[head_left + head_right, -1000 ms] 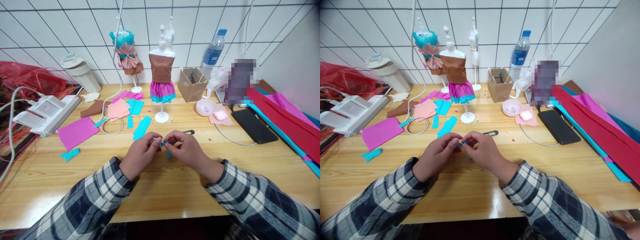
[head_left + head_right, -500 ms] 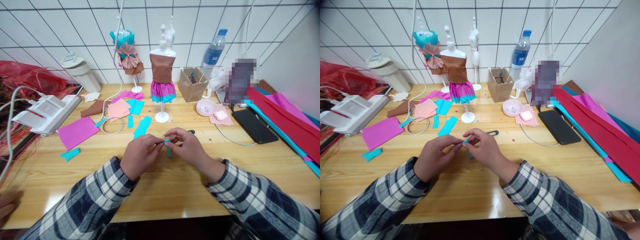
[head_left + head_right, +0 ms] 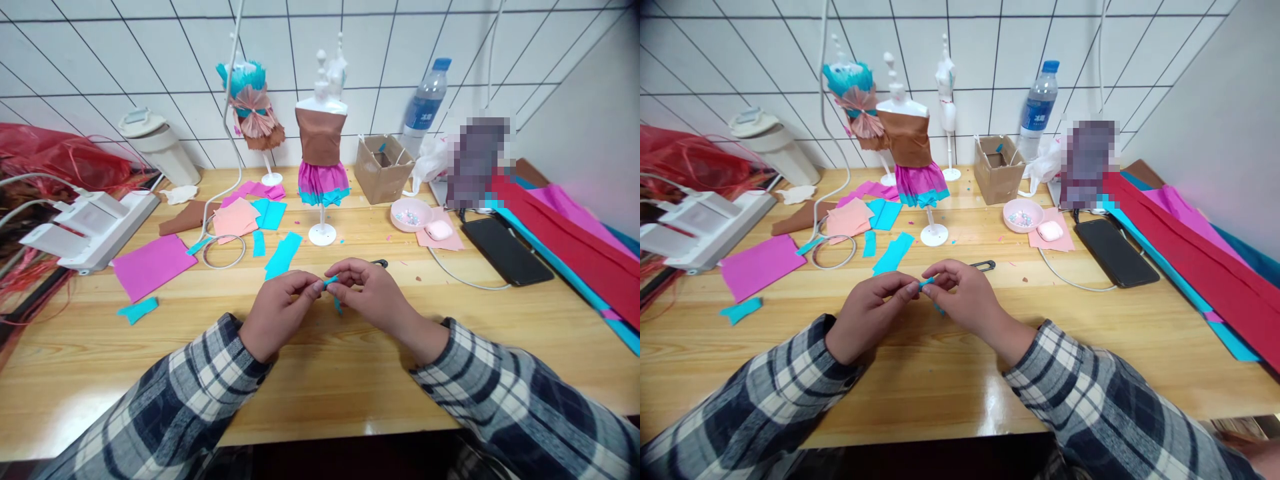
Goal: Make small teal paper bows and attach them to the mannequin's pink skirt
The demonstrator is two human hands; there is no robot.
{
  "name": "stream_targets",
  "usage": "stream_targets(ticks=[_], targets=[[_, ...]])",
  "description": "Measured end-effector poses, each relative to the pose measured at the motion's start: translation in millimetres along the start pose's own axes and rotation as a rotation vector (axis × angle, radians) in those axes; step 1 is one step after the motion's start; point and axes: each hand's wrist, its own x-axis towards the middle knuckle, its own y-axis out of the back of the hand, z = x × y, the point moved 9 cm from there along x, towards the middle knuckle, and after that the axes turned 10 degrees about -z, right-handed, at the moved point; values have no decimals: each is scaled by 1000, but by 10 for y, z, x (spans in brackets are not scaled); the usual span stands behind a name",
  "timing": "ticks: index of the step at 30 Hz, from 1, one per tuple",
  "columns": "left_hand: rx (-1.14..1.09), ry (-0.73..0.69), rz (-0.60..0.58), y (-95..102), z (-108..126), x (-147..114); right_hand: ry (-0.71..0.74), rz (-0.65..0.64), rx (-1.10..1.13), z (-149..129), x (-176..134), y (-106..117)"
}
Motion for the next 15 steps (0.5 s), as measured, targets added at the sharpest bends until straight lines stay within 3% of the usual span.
stream_targets(ticks=[15], targets=[[-589,169,-174,-248,-188,32,-34,-64,98,78,31,-17]])
